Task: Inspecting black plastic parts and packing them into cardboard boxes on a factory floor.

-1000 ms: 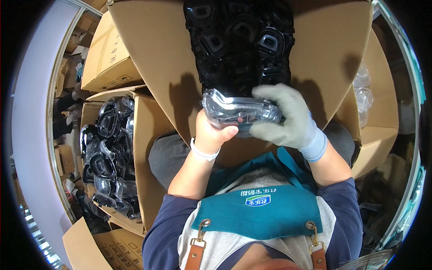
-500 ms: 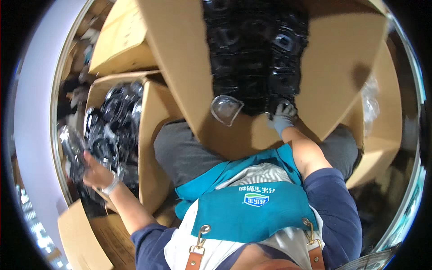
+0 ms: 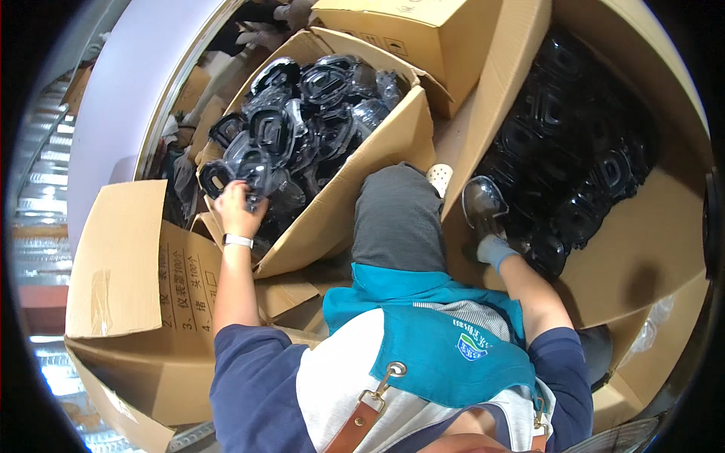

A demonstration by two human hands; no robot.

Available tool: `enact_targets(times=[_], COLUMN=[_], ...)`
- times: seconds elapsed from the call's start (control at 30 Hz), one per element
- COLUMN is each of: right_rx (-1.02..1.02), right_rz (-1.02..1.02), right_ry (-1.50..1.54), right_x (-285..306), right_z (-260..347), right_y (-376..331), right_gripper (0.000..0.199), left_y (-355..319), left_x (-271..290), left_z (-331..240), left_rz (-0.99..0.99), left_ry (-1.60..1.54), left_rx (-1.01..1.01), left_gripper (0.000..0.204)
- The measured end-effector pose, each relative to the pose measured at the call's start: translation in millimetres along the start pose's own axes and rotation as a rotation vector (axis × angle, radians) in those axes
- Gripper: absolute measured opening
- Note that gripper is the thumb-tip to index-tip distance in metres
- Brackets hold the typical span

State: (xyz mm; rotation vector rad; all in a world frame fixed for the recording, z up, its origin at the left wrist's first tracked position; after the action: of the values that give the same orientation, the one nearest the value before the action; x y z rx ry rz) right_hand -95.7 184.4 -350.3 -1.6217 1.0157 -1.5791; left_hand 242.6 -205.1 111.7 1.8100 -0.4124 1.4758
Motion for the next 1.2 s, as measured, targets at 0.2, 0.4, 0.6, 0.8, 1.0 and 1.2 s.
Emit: enact_targets(times=[0.2,0.4,0.6,0.8,1.0,1.2], right_rx=[-0.244,-0.15,-0.044,0.107,0.472,0.358], right_rz=[-0.63,-0.108,-0.353,-0.739,-1.202,-1.28], right_ry=[0.331,0.374,1.269,1.953,2.212,2.175], right_x=[22.9,15.6,91.3,124.3,118.7,73.7], right_z=[-26.9,-10.1,-47.5,-94.5,-138.0,-164.6], right_y=[3.5,-38.1,-139.0,-302.3,-416.7,-402.3], right_gripper=[0.051,0.036,0.029,0.029,0.047,0.058], left_y=[-16.6,86.4,203.5,188.0,92.5,49.0], left_x=[1.9,34.6,-68.1,-77.2,-38.2,-64.0], left_z=[22.0,-141.0,-198.7,-137.2,-19.9,-18.4], left_rz=[-0.204,-0.421,0.008,-0.112,-0.204,-0.002], left_ry=[-0.506,-0.458,-0.357,-0.037,-0.07,-0.148], left_rx=[0.239,-0.276,-0.171,0.019,0.197,0.182], left_gripper=[0.05,0.047,0.053,0.075,0.074,0.065])
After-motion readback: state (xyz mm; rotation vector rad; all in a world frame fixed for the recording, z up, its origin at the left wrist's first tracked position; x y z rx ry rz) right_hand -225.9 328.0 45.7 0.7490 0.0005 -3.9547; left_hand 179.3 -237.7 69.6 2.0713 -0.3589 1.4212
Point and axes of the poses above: each hand's wrist, its own y-axis towards the middle knuckle, its own x-axis out of the back of the hand, z = x × y, the point moved 10 cm from there along y, towards the middle knuckle, and after that the axes turned 13 degrees about -y, right-handed, at the moved point
